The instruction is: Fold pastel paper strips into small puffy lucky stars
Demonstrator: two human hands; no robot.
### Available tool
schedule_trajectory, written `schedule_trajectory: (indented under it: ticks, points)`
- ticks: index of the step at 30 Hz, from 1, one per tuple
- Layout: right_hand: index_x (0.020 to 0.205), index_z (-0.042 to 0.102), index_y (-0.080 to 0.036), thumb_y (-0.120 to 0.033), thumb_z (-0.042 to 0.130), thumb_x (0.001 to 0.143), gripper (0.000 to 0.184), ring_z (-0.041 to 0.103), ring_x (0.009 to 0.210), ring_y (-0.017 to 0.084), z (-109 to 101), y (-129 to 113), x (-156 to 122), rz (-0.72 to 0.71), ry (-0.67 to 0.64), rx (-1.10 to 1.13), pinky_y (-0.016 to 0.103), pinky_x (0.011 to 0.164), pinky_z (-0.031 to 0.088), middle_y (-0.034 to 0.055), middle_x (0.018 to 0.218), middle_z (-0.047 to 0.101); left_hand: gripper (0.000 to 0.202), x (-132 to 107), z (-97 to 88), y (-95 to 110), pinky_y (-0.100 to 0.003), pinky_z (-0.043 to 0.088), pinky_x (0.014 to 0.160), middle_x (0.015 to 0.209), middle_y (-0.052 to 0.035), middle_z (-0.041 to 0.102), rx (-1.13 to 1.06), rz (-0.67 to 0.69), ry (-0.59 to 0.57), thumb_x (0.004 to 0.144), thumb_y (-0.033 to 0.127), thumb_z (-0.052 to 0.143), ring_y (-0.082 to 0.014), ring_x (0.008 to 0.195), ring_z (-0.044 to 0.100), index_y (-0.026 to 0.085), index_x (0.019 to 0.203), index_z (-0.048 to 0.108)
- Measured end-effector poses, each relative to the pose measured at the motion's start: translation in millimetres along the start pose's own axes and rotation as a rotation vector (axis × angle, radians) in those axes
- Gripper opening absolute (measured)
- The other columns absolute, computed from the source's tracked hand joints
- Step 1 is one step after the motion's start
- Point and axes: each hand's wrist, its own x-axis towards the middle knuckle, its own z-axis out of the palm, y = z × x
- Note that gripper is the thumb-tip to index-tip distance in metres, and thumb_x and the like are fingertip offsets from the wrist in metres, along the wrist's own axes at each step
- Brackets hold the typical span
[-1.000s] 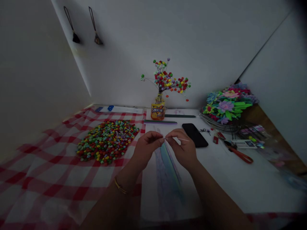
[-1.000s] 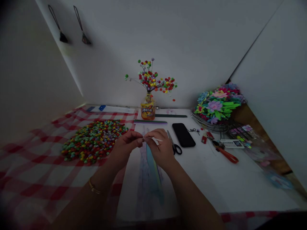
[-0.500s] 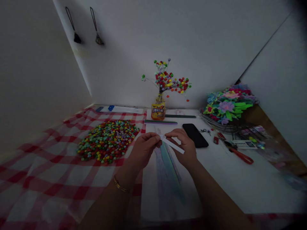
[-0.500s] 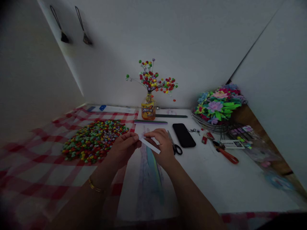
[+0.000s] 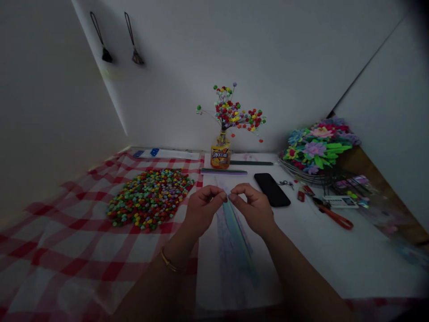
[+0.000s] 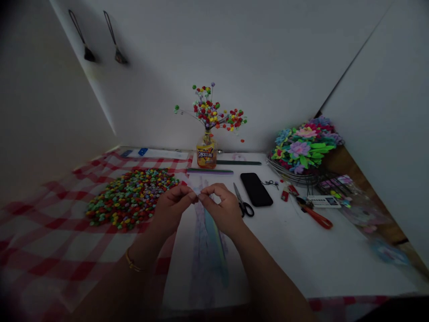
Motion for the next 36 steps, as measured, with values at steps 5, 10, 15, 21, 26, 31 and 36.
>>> schedule_trajectory:
  ticks: [5,10,15,21,26,31,36]
  points:
    - [0.076,0.057,-0.019,-0.029,0.054,0.077,0.011,0.051,0.071,0.014,5,2,-2,0.09,0.025,-0.002,0.024,0.056,0.038,0.0009,0.076,0.056,0.007,-1,4.7,-8,-0.022,0.041,0.065,0.067,0.0016,0.06,-0.086,0.01,0.025,0.067,0.022,0.067,-0.0091,0.065,0.052,0.016,0.071,0.064]
    - [0.076,0.057,-0.02,-0.029,0.053,0.079,0.01,0.052,0.072,0.014,11,0,-5,0.023,0.075,-0.03,0.027,0.065,0.041,-0.0001,0.075,0.056,0.017,-1,7.3,-14,-0.022,0.042,0.065,0.066,0.0038,0.06,-0.382,-0.067,0.031,0.059,0.017,0.073,-0.0079,0.064,0.053,0.019,0.073,0.064]
    - [0.072,0.06,-0.022,-0.026,0.058,0.076,0.006,0.054,0.078,0.017,7,-3,-3,-0.096,0.041,-0.135,0.031,0.075,0.041,0.0001,0.073,0.059,0.014,3,2.2,-11,-0.021,0.041,0.064,0.065,0.0035,0.059,-0.328,-0.06,0.028,0.059,0.018,0.073,-0.008,0.063,0.052,0.017,0.069,0.064]
    - [0.079,0.061,-0.021,-0.031,0.061,0.074,0.011,0.056,0.083,0.019,-3,-2,1,-0.012,0.003,-0.149,0.033,0.079,0.041,0.0018,0.08,0.061,0.007,5,-1.9,-5,-0.024,0.043,0.061,0.059,0.0014,0.06,-0.027,-0.042,-0.034,0.066,0.021,0.067,-0.0106,0.06,0.055,0.015,0.067,0.063]
    - [0.069,0.058,-0.019,-0.03,0.059,0.075,0.012,0.055,0.076,0.017,-5,2,2,0.09,-0.013,-0.122,0.03,0.073,0.042,0.0008,0.074,0.061,0.011,3,-0.2,-5,-0.024,0.044,0.057,0.06,0.0006,0.063,0.029,-0.065,-0.083,0.063,0.02,0.069,-0.0104,0.056,0.055,0.016,0.072,0.066]
    - [0.068,0.06,-0.018,-0.034,0.058,0.075,0.017,0.054,0.067,0.014,-9,3,4,0.168,-0.027,-0.001,0.027,0.067,0.042,-0.0006,0.068,0.06,0.008,3,-1.3,-6,-0.024,0.045,0.056,0.059,0.0001,0.063,0.069,-0.058,-0.072,0.062,0.018,0.07,-0.0112,0.056,0.056,0.016,0.07,0.067]
    - [0.065,0.061,-0.018,-0.035,0.059,0.075,0.019,0.054,0.068,0.015,-10,3,3,0.114,0.001,0.011,0.029,0.068,0.041,0.0002,0.068,0.061,0.006,3,-2.6,-2,-0.024,0.044,0.057,0.06,-0.0001,0.063,0.102,-0.046,-0.09,0.064,0.017,0.068,-0.0109,0.057,0.055,0.017,0.07,0.068]
